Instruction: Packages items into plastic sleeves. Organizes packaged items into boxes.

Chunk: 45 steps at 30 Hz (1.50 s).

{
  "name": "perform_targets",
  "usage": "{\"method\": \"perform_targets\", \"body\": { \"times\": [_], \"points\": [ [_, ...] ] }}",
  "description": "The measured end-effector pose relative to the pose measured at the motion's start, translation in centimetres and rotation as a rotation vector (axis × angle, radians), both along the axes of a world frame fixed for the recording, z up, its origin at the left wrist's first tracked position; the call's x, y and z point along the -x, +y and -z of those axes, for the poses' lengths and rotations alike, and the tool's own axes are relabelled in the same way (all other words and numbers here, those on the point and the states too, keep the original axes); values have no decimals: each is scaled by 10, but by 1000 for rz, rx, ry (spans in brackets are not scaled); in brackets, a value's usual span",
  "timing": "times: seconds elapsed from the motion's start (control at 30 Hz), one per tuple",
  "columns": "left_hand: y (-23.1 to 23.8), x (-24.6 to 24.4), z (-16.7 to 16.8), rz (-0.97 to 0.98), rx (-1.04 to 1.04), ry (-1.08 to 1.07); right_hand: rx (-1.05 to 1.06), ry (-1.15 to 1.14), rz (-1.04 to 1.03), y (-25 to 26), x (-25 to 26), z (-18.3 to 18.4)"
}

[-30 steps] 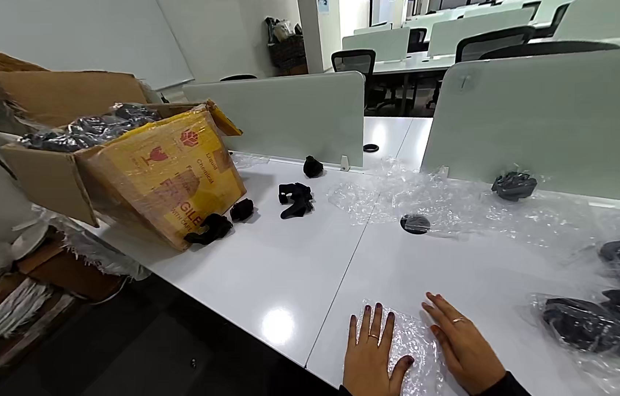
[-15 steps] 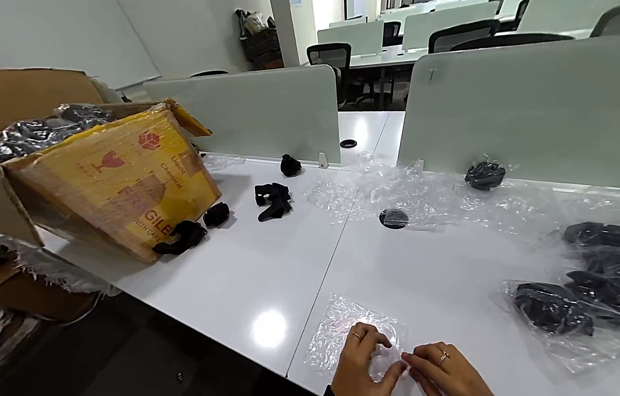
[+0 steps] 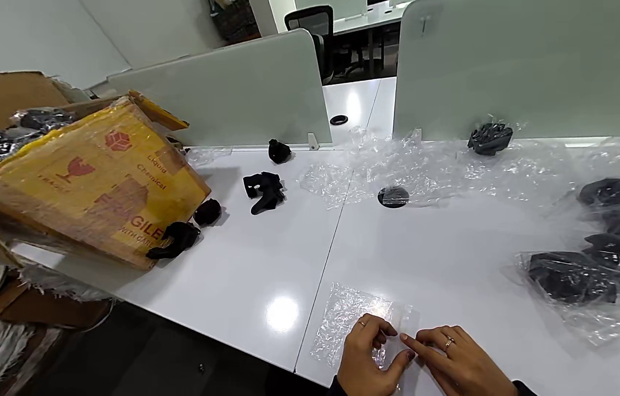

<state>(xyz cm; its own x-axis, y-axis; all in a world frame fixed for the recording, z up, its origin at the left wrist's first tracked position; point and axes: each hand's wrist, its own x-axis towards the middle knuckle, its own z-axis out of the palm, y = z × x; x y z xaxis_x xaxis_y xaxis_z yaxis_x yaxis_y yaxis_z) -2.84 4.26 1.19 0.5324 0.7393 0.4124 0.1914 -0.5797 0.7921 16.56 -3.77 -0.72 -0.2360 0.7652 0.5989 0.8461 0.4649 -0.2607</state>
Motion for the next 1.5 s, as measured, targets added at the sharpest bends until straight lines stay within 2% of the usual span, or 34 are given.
{"method": "perform_targets", "body": {
  "times": [0.27,0.57,0.8,1.17,1.33,1.4,1.5],
  "points": [
    [0,0,3,33,48,-53,-1,11,14,0,0,0],
    [3,2,1,77,170,-132,-164,71,-15,9,11,-2],
    [5,5,0,122,229,-191,-192,92,30,18,19,-5],
    [3,5,5,-53,35,-306,-228,20,33,21,26,-6],
    [20,18,3,-258,141,-392,-201,-26,63,17,19,-3],
    [22,17,2,-261,136,-402,-166,-16,85,17,19,-5],
    [21,15,3,-175,-34,-337,-113,26,102,16,21,-9]
  ]
}}
